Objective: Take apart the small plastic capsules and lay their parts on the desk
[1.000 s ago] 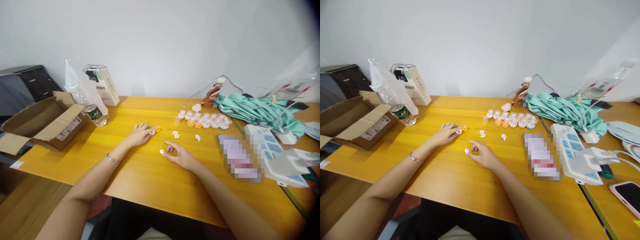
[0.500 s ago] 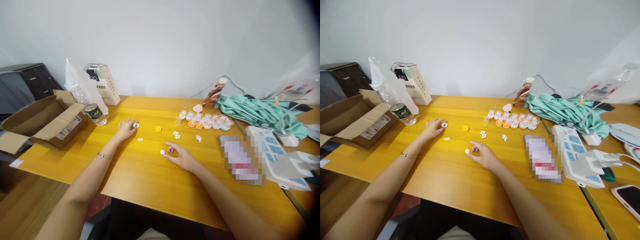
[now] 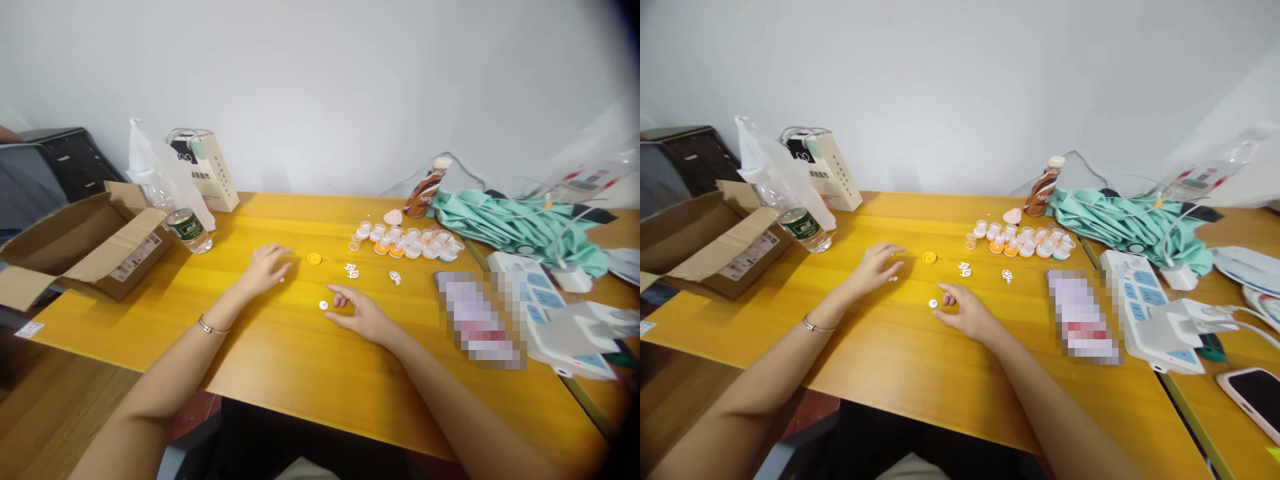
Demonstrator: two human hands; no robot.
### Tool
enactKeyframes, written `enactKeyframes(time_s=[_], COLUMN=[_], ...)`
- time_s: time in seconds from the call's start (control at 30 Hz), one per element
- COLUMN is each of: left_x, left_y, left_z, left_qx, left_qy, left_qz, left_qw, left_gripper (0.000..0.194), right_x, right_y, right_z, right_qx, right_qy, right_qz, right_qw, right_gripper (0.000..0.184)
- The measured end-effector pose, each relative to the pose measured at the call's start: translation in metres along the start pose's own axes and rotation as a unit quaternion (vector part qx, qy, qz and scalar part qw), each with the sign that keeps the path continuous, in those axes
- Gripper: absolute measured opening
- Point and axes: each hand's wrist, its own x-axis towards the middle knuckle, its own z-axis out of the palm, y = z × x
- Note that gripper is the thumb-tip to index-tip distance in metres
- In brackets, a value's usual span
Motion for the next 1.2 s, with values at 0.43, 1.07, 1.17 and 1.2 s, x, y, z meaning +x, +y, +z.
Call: enactKeyframes(time_s=[0.43, 1.07, 1.17, 1.2], left_x=[-0.011, -0.01, -0.01, -0.009], left_y=[0.061, -0.106, -0.102, -0.101], left_z=[0.03, -0.02, -0.017, -0.016], left_qx=[-0.184, -0.012, -0.014, -0.013], left_qy=[-0.121, 0.053, 0.041, 0.039], left_qz=[0.165, -0.262, -0.263, -0.263], left_qw=[0.961, 0.963, 0.964, 0.964], left_gripper=[0.018, 0.019, 0.018, 0.017], right_x=[0.002, 0.0, 0.0, -0.001], right_y=[0.001, 0.0, 0.0, -0.001], right_z=[0.0, 0.0, 0.0, -0.001], right_qx=[0.005, -0.007, -0.007, -0.007], right_qy=[-0.013, 0.008, 0.004, 0.003], right_qz=[-0.013, -0.012, -0.01, -0.009], right_qw=[1.0, 1.0, 1.0, 1.0], right_gripper=[0.044, 0.035, 0.035, 0.035])
